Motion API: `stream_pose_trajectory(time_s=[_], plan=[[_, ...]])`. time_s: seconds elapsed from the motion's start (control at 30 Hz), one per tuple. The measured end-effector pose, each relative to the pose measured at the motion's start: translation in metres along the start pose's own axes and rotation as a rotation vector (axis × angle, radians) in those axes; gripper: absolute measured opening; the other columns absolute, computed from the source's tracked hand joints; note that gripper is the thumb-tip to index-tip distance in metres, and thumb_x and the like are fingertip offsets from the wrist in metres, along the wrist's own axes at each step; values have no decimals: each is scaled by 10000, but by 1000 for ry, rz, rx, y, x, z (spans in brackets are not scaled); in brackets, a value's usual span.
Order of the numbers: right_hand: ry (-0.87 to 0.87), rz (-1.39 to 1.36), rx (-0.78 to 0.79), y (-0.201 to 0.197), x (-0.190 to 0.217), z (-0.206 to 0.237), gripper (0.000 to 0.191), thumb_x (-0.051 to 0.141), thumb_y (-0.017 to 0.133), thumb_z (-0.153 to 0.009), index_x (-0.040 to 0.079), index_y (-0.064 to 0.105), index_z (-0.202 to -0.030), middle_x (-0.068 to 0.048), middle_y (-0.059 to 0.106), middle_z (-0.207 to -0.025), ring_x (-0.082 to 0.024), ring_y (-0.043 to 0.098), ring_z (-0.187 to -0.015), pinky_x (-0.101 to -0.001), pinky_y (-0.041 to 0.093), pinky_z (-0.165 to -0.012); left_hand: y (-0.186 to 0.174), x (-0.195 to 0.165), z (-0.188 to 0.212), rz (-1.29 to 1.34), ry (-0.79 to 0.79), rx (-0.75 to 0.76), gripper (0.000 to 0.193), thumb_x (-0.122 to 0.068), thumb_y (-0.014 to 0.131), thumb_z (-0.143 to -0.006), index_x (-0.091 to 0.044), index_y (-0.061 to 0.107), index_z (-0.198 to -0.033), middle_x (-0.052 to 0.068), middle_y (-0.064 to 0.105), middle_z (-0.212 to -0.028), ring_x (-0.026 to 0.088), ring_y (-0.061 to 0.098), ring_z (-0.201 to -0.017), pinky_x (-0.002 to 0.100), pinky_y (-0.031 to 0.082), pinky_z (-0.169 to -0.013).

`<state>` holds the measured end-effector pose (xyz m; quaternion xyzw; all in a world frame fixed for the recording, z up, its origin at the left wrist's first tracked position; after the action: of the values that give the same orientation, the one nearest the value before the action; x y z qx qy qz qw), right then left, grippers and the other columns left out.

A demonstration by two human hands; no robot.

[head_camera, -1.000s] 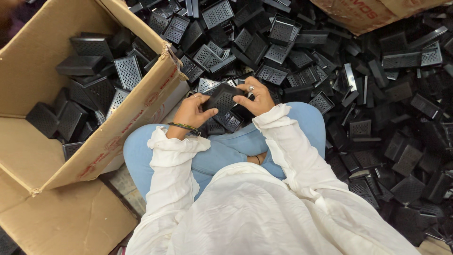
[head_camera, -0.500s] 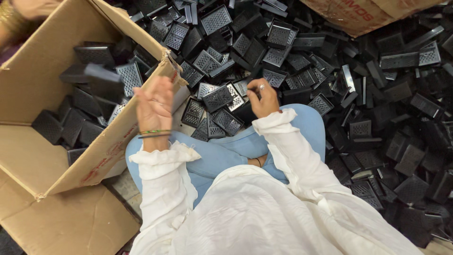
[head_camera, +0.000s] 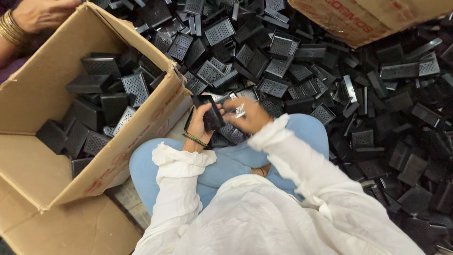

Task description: The person sits on the floor among a large spread of black plastic grater-like components and picks them up one at a time, placing each into an open cardboard box beside them. They occasionally turn a part over in their hands before dropping it into the box, continuing this pick-and-place cycle throughout the clip.

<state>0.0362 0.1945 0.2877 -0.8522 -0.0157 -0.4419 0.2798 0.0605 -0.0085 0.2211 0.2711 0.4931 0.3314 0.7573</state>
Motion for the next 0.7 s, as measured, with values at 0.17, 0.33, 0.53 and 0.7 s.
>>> stream_pose_trajectory(time_s=[0.17,0.33,0.53,0.7], plan=[[121,168,-202,-24,-118,-104,300,93,790,-884,20,681,-1154,-160,666,-1145,-299,715,-979,-372,581,-835,-1,1,-31,-63,110,-136,426,-96,679,-814,-120,475,-1187,101,641,-1000,239,706,-829,417,631,-654],[215,296,-259,-8,-208,-222,366,88,820,-821,39,668,-1151,-142,657,-1122,-334,685,-989,-403,562,-866,-17,15,-65,-137,25,-237,487,-94,717,-828,-130,469,-1246,82,633,-987,212,681,-803,376,590,-618],[76,612,-109,27,-235,-353,374,40,702,-853,98,680,-1222,-124,615,-1302,-350,565,-1235,-470,466,-1021,-39,17,-110,-237,75,-200,578,-41,716,-811,-90,486,-1339,115,641,-963,191,644,-776,320,556,-670],[162,965,213,60,-264,-417,284,163,577,-928,206,719,-1171,-63,627,-1294,-285,511,-1246,-637,300,-988,-40,6,-138,-273,1,-207,692,30,681,-747,-105,483,-1396,93,645,-1021,192,645,-817,315,548,-706]])
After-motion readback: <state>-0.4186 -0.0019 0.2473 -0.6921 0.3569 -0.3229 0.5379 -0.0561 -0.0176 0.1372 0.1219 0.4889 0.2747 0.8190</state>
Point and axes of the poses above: each hand's wrist, its own z-axis away from the middle knuckle, its own y-axis out of the palm, x = y × z, the point moved 2 cm from there along -z, towards the middle knuckle
